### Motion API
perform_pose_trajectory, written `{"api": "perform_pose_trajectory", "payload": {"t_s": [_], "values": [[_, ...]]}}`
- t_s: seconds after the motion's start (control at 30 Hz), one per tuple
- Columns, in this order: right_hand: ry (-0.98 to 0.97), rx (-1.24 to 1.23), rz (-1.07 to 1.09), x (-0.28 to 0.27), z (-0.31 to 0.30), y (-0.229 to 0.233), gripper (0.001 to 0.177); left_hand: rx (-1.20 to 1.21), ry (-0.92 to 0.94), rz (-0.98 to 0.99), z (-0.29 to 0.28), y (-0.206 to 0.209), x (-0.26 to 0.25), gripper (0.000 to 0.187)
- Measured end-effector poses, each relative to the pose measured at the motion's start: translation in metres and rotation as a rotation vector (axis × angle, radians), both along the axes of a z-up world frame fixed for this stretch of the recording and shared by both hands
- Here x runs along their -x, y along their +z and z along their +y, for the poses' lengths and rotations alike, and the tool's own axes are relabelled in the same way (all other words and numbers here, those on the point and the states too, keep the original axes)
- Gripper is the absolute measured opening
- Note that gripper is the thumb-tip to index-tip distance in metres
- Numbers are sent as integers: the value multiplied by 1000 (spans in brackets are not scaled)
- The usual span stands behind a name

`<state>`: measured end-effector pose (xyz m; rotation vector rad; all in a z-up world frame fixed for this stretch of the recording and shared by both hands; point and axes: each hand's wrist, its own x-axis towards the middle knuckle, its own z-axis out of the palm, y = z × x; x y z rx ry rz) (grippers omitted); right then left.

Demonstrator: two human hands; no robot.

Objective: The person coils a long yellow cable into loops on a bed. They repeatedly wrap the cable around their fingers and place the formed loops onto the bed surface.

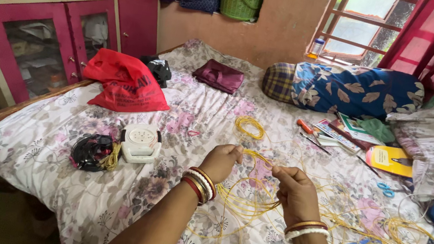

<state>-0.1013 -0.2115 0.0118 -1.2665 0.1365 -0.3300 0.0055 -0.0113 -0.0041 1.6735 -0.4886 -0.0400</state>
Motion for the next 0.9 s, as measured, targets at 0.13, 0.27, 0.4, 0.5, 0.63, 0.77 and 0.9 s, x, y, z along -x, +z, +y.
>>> {"api": "perform_pose_trajectory", "payload": {"t_s": [0.13,0.27,0.4,0.5,0.63,0.77,0.9], "values": [[-279,283,-83,3,11,6,16,-29,-10,96,-2,11,10,43],[-553,576,-118,6,20,7,20,-42,-40,47,-10,14,17,42],[-613,517,-234,-3,14,7,21,88,-127,-88,-22,9,10,40],[-629,396,-279,-13,7,7,20,140,-174,-147,-28,7,11,33],[-496,187,-216,-13,1,-1,19,47,-162,-39,-27,0,15,39],[-434,235,-229,-12,-3,-6,17,87,-203,-19,-23,-3,8,42],[-342,274,-282,-18,-11,-16,15,39,-248,-114,-19,0,9,43]]}}
